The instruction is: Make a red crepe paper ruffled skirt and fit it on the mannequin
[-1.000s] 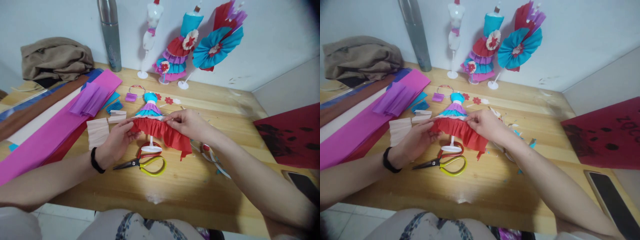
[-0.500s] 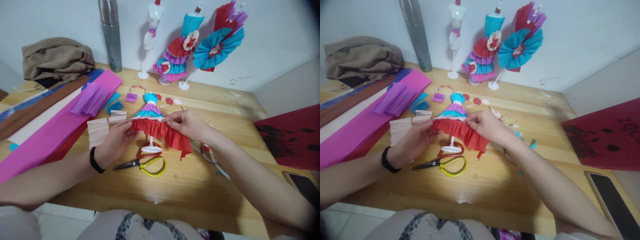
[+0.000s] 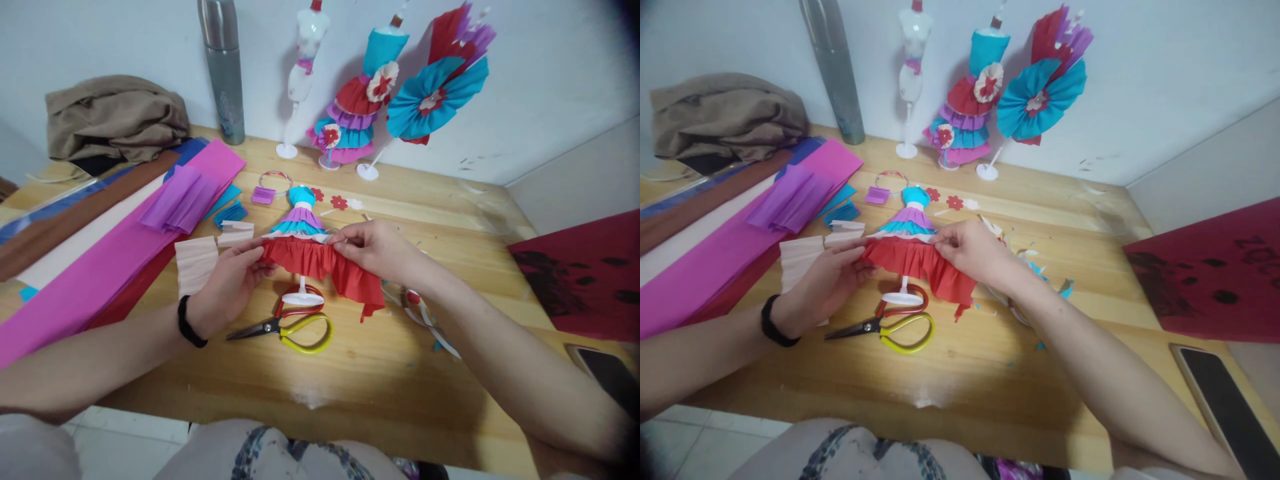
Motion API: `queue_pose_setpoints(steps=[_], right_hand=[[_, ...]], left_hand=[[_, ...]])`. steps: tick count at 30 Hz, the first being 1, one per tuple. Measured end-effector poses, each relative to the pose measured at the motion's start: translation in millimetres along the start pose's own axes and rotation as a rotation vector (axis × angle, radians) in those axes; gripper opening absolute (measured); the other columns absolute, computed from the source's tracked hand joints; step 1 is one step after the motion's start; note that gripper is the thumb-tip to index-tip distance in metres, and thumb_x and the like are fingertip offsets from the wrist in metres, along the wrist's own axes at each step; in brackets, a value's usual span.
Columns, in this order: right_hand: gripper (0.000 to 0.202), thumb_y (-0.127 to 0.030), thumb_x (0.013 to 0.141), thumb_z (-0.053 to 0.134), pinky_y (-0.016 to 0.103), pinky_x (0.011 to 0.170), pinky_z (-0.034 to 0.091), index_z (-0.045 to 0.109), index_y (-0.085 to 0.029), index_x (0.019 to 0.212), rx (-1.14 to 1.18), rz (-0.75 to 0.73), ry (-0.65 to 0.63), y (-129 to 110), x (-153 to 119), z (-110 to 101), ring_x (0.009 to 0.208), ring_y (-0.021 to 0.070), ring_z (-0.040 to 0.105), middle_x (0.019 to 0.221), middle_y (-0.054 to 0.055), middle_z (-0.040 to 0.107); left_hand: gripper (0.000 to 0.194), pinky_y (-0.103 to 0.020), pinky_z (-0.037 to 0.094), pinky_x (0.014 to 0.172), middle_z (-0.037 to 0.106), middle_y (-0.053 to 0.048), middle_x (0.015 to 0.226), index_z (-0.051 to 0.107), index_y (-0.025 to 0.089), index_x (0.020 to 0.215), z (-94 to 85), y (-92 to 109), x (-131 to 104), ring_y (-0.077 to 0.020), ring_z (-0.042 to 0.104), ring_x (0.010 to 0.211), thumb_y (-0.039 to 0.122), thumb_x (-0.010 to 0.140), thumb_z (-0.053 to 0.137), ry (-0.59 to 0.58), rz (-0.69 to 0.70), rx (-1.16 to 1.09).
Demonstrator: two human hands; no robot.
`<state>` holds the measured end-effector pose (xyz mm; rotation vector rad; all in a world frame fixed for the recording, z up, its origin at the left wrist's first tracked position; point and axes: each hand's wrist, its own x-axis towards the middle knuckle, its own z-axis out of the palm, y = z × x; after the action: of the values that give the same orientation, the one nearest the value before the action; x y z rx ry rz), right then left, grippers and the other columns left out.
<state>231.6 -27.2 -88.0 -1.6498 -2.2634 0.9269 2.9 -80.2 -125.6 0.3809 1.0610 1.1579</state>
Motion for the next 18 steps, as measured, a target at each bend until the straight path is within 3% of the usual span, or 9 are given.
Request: queue_pose_setpoints(steps=[5, 11, 18], right_hand=[[0.025, -0.027, 0.079, 0.056, 0.027, 0.052, 0.029, 0.073, -0.015, 0.092, 0.071, 0.005, 0.007, -2.1, -1.6, -1.1, 0.049, 0.0124, 0.039, 0.055, -0.003, 0.050], [0.006, -0.025, 0.076, 0.057, 0.027, 0.053, 0.029, 0.059, -0.020, 0.076, 0.074, -0.045, 0.037, 2.1, 3.8, -0.2, 0.051, 0.0125, 0.040, 0.054, -0.004, 0.050], [0.006, -0.026, 0.077, 0.056, 0.027, 0.054, 0.031, 0.057, -0.021, 0.073, 0.032, -0.061, 0.023, 2.8, 6.6, -0.5, 0.050, 0.0130, 0.041, 0.052, -0.004, 0.050]], left_hand=[[0.019, -0.022, 0.053, 0.057, 0.071, -0.008, 0.079, 0.070, 0.007, 0.094, -0.6, -0.3, 1.4, -0.0113, 0.064, 0.058, 0.001, 0.086, 0.055, -0.016, 0.028, 0.017], [0.017, -0.020, 0.052, 0.056, 0.072, -0.009, 0.081, 0.071, 0.008, 0.093, -0.5, -2.6, 6.5, -0.0109, 0.064, 0.058, 0.002, 0.084, 0.059, -0.038, 0.027, 0.063], [0.012, -0.019, 0.051, 0.056, 0.072, -0.007, 0.077, 0.074, 0.009, 0.087, -4.3, -2.6, 8.4, -0.0100, 0.063, 0.058, 0.004, 0.080, 0.065, -0.034, 0.024, 0.070]])
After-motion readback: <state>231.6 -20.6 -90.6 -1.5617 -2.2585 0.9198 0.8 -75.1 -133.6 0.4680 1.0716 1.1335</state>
